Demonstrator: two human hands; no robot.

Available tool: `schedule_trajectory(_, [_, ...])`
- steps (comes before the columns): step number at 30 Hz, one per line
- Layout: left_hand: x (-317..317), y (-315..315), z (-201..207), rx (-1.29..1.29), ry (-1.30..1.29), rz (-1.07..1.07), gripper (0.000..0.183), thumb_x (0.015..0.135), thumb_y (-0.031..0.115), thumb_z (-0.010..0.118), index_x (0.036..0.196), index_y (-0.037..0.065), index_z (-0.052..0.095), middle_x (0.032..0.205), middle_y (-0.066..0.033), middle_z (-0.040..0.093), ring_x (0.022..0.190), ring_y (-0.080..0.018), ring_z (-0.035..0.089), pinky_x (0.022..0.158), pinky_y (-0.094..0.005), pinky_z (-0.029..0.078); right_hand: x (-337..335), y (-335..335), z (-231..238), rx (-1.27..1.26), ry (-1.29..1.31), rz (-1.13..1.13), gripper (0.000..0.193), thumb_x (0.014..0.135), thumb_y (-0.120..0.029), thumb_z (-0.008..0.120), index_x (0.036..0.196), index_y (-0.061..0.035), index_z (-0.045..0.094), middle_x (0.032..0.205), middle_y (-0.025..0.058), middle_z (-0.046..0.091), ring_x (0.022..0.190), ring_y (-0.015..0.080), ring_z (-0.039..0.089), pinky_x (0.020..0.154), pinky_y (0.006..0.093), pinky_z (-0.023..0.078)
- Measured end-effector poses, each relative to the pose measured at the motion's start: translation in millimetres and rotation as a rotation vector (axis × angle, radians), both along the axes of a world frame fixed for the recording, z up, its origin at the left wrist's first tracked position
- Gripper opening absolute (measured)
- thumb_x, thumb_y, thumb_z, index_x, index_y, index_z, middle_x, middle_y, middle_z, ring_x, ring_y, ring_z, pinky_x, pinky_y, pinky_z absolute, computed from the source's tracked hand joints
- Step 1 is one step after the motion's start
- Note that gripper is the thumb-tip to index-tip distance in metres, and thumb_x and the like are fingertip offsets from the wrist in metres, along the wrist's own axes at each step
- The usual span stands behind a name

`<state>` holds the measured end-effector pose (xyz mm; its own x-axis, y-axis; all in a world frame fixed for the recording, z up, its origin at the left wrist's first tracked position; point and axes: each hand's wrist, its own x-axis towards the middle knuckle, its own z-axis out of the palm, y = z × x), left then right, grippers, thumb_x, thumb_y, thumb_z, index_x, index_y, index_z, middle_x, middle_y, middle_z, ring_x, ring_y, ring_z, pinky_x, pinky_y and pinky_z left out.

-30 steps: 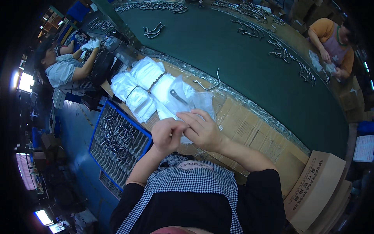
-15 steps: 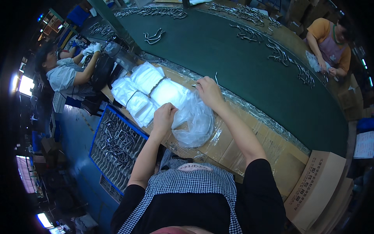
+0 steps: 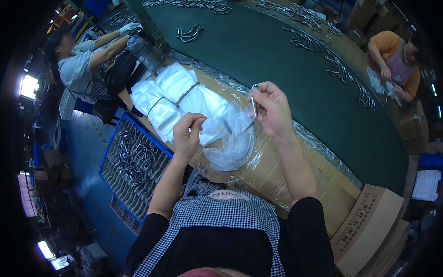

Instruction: The person sorts small metal hooks into plastic bags by hand, then places the filled bags into cardboard boxes.

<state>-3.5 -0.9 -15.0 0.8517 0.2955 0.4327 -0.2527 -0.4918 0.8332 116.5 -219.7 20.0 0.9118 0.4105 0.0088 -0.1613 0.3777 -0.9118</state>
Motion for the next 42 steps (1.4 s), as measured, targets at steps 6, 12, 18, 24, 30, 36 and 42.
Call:
schedule_trajectory(6, [-16.2, -24.7, 26.5, -0.019, -0.039, -0.094, 0.004, 0.088, 0.001, 0.067, 0.086, -0.002, 0.065, 0.069, -0.0091, 0.062, 0.055, -0.0156, 0.057, 0.052, -0.0291, 0.044, -65.0, 29.7, 10.8, 0.071, 0.040, -0.054, 0.006, 0.095, -0.007, 0.056, 0.096, -0.0015, 0.053, 0.094, 0.0133, 0.067, 0.066, 0.0153, 0.064, 0.060, 0.0276, 0.053])
schedule_trajectory(12, [-29.8, -38.2, 51.4, 0.230, -0.294, -0.328, 0.009, 0.078, -0.002, 0.069, 0.083, 0.001, 0.062, 0.069, -0.0127, 0.061, 0.057, -0.0302, 0.060, 0.051, -0.0362, 0.047, -94.4, 16.3, -31.5, -0.568, -1.440, -0.087, 0.013, 0.078, -0.009, 0.066, 0.088, -0.0018, 0.061, 0.103, 0.0135, 0.064, 0.089, 0.0263, 0.062, 0.085, 0.0434, 0.047])
schedule_trajectory(18, [18.4, -11.6, -24.2, 0.583, -0.002, -0.011, 0.023, 0.076, 0.005, 0.068, 0.097, 0.000, 0.058, 0.086, -0.0141, 0.057, 0.076, -0.0299, 0.059, 0.065, -0.0385, 0.048, -96.9, 29.0, -54.3, -0.931, -1.432, 0.333, 0.019, 0.079, -0.017, 0.062, 0.094, -0.0036, 0.064, 0.098, 0.0076, 0.060, 0.094, 0.0240, 0.058, 0.087, 0.0406, 0.044])
schedule_trajectory(24, [32.7, 0.2, -73.3, 0.882, 0.097, 0.044, 0.033, 0.072, 0.009, 0.068, 0.102, 0.002, 0.057, 0.090, -0.0129, 0.055, 0.081, -0.0279, 0.058, 0.069, -0.0378, 0.049, -101.3, 24.8, -107.6, -1.011, -1.386, 0.358, 0.025, 0.082, -0.018, 0.058, 0.106, -0.0128, 0.060, 0.090, 0.0058, 0.057, 0.090, 0.0239, 0.057, 0.081, 0.0390, 0.042])
schedule_trajectory(30, [26.5, 1.6, -58.9, 0.684, 0.152, 0.049, 0.020, 0.077, 0.007, 0.058, 0.097, 0.004, 0.056, 0.084, -0.0112, 0.054, 0.077, -0.0268, 0.059, 0.064, -0.0364, 0.051, -74.3, 4.4, -81.2, -1.319, -1.265, 0.541, 0.027, 0.085, -0.023, 0.060, 0.110, -0.0132, 0.060, 0.094, 0.0094, 0.059, 0.094, 0.0251, 0.059, 0.080, 0.0373, 0.043])
schedule_trajectory(36, [25.2, 14.1, -84.3, 0.720, 0.124, 0.025, 0.024, 0.077, 0.007, 0.061, 0.100, 0.004, 0.056, 0.085, -0.0103, 0.056, 0.078, -0.0260, 0.062, 0.063, -0.0382, 0.051, -7.1, 42.2, -22.8, -0.959, -0.963, 0.935, 0.047, 0.085, -0.033, 0.071, 0.121, -0.0058, 0.059, 0.100, 0.0136, 0.061, 0.094, 0.0314, 0.061, 0.081, 0.0398, 0.048])
schedule_trajectory(42, [22.3, 31.4, -98.4, 0.172, -0.053, 0.050, 0.014, 0.078, 0.007, 0.071, 0.072, 0.004, 0.058, 0.071, -0.0109, 0.059, 0.064, -0.0309, 0.061, 0.058, -0.0390, 0.048, 110.7, 160.8, -28.5, -0.790, -0.791, 0.387, 0.033, 0.088, -0.023, 0.067, 0.112, 0.0004, 0.065, 0.099, 0.0138, 0.066, 0.090, 0.0223, 0.064, 0.078, 0.0360, 0.051])
